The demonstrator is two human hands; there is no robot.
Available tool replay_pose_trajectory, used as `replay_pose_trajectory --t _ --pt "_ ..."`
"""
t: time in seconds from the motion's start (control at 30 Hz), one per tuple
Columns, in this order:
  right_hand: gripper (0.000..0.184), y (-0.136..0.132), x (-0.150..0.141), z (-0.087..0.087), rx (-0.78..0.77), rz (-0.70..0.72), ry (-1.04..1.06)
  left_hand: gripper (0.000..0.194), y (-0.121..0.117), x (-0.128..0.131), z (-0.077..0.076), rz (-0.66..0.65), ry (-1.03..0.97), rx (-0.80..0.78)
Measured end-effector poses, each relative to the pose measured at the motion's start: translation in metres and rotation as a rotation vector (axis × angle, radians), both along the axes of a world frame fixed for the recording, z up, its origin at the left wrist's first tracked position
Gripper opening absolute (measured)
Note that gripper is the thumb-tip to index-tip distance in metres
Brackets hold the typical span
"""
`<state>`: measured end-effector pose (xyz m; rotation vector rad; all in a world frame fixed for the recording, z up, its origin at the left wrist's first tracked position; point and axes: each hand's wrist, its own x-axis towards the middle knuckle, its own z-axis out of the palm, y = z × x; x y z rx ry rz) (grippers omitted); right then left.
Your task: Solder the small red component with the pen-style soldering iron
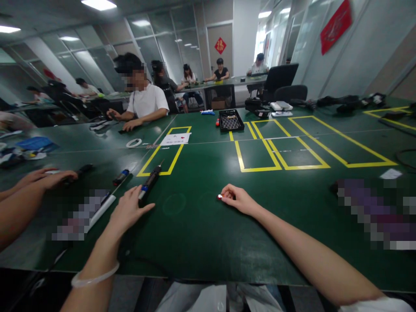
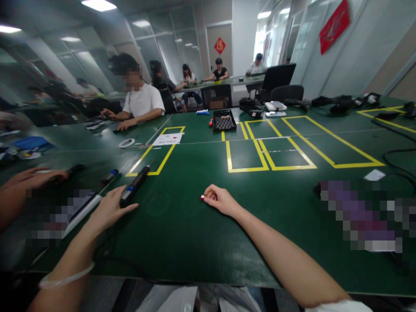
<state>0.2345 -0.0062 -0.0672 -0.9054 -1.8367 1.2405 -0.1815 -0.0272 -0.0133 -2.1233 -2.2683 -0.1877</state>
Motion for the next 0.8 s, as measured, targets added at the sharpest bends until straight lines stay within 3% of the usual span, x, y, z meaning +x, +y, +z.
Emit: replay_pose_trajectory --t 0.13,0.33,0.53,0.8 --pt "0.021 0.0 -0.001 0.001 -0.002 0.003 -0.007 0.089 -0.014 -0.051 -0.006 0.044 -0.037 -0.179" --pt "0.022 -0.001 -0.002 0.003 -0.009 0.004 -0.013 0.079 -0.015 -0.045 -0.005 0.012 -0.121 -0.189" --pt "0.022 -0.002 -0.003 0.003 -0.01 0.017 -0.012 0.073 -0.007 -0.001 -0.004 -0.021 -0.094 -0.182" --pt "0.011 -0.002 -0.004 0.006 0.144 -0.041 -0.101 0.064 0.0 0.107 0.003 -0.183 -0.105 -0.205"
